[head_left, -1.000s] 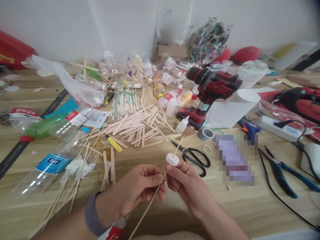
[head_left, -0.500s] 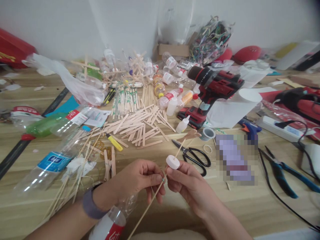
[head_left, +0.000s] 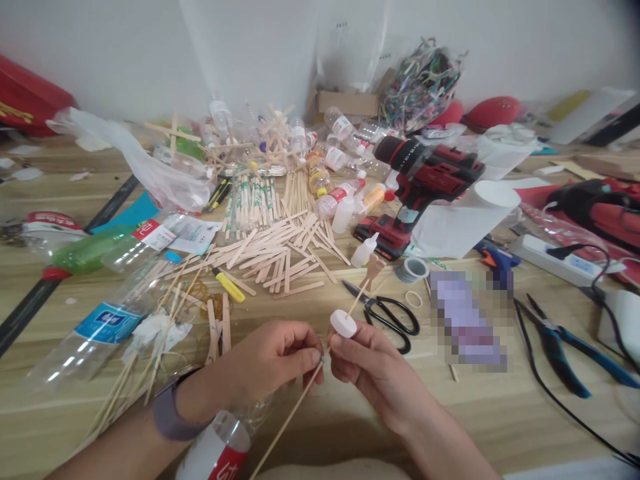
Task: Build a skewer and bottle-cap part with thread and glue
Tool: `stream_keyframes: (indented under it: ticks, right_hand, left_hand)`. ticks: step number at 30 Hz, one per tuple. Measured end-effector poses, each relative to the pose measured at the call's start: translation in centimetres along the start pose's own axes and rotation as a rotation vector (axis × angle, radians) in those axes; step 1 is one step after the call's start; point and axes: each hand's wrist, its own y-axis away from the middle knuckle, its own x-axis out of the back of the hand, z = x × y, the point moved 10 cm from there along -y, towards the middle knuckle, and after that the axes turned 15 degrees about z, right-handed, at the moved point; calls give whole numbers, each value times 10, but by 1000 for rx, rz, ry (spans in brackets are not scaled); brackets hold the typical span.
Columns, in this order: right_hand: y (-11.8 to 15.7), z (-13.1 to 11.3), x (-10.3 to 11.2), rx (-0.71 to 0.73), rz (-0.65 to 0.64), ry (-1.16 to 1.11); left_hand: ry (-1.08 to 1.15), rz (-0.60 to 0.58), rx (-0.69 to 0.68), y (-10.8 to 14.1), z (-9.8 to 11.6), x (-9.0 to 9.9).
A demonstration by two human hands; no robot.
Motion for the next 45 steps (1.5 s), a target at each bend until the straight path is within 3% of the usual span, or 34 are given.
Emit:
stream_keyframes:
  ticks: [8,12,16,19,23,26,31,45]
  right_hand:
    - [-9,2,2,30,26,1]
    - [-10,3,1,55,44,17]
    - [-8,1,1,115,16,199]
    - [-6,-8,19,178,14,453]
    - [-2,-70,73,563,378,703]
    - [5,-103,83,820,508,729]
    - [-6,-104,58,925,329,703]
    - [-12,-105,47,952,199,887]
  left_hand:
    - [136,-12,162,3,-13,-13]
    - [163,72,182,3,-16,-11]
    - [200,95,181,8,-13,-9]
    - [212,120,221,12,-17,-6]
    - [245,160,253,13,-23,-2]
    - [301,175,257,12,-23,-2]
    - [291,197,270,12,-25,-2]
    - [77,260,209,12,-22,10]
